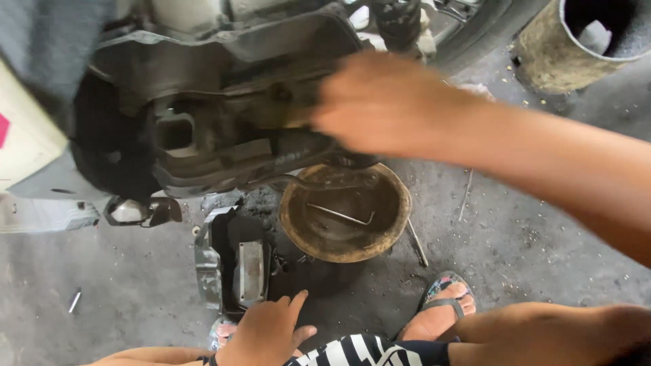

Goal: The person cleans the underside of a motorcycle using a red-handled brush. They scrub the engine casing and surrounding areas, occasionally using their hand to wipe away debris. A metal bowl is placed underneath to catch falling dirt.

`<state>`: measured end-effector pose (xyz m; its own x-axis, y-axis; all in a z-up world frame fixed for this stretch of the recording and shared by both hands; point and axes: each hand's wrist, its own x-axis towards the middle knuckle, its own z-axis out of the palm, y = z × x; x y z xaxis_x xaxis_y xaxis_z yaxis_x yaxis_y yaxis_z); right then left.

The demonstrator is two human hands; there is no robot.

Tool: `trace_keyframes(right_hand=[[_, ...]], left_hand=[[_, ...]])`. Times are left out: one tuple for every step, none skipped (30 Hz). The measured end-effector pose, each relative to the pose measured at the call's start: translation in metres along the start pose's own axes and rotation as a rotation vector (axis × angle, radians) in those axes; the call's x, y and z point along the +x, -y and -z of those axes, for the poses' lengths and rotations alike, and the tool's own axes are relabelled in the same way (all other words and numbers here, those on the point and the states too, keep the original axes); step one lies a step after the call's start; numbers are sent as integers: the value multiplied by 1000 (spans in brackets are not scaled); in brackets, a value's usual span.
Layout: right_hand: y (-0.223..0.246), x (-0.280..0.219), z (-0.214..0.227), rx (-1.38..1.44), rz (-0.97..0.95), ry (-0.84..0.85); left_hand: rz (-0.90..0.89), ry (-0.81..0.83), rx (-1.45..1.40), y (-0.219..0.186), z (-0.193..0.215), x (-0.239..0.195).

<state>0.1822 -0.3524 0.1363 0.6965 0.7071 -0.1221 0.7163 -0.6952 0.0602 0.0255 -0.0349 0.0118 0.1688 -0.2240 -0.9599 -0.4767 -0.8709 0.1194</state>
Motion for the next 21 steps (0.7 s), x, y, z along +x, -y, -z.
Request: trace_keyframes(right_hand=[[-4, -18, 11, -2, 7, -2], [-8, -36, 23, -124, -130, 194], [-11, -53, 34, -252, -274, 381], [-15, -61, 38, -257, -262, 377], [-20, -70, 41, -342, -337, 282], [-24, -79, 44, -418, -413, 184], [-23, -73, 48, -420, -404, 183], [-21, -68, 52, -73, -298, -4], [-20, -64, 56, 277, -192, -199], [-19, -54, 51, 272, -193, -200], [-18, -45, 47, 272, -38, -377], [-16, -38, 41, 273, 117, -549], [-14, -30, 35, 273, 113, -546], [-13, -22, 30, 138, 107, -527], [-13, -14, 24, 3, 101, -507], [-13, -15, 20, 1, 95, -505], [-14, -17, 16, -66, 68, -446], [-14, -16, 12, -132, 45, -385], [-18, -26, 12, -133, 44, -383], [-21, -35, 13, -133, -26, -247], [-24, -43, 13, -132, -99, -111]], left_hand=[[3, -2, -6, 7, -5, 3], [-21, -55, -1, 11, -13, 6], [-45, -108, 3, 16, -22, 10], [-41, -112, -8, 15, -19, 6], [-29, -83, -1, 14, -15, 2], [-19, -52, 9, 13, -12, -3], [-18, -52, 1, 17, -18, 1], [-50, -101, 19, 20, -23, 5], [-82, -149, 37, 23, -29, 8], [-84, -154, 38, 23, -26, 8], [-97, -150, 64, 23, -24, 8], [-114, -140, 90, 21, -23, 6], [-118, -139, 92, 21, -26, 6], [-125, -158, 43, 23, -27, 7], [-133, -177, -5, 24, -28, 8], [-137, -177, 0, 22, -23, 4], [-109, -134, -9, 21, -18, 0], [-79, -92, -22, 19, -13, -4], [-81, -93, -21, 22, -20, 2], [-67, -90, 18, 25, -27, 9], [-52, -88, 56, 29, -34, 16]])
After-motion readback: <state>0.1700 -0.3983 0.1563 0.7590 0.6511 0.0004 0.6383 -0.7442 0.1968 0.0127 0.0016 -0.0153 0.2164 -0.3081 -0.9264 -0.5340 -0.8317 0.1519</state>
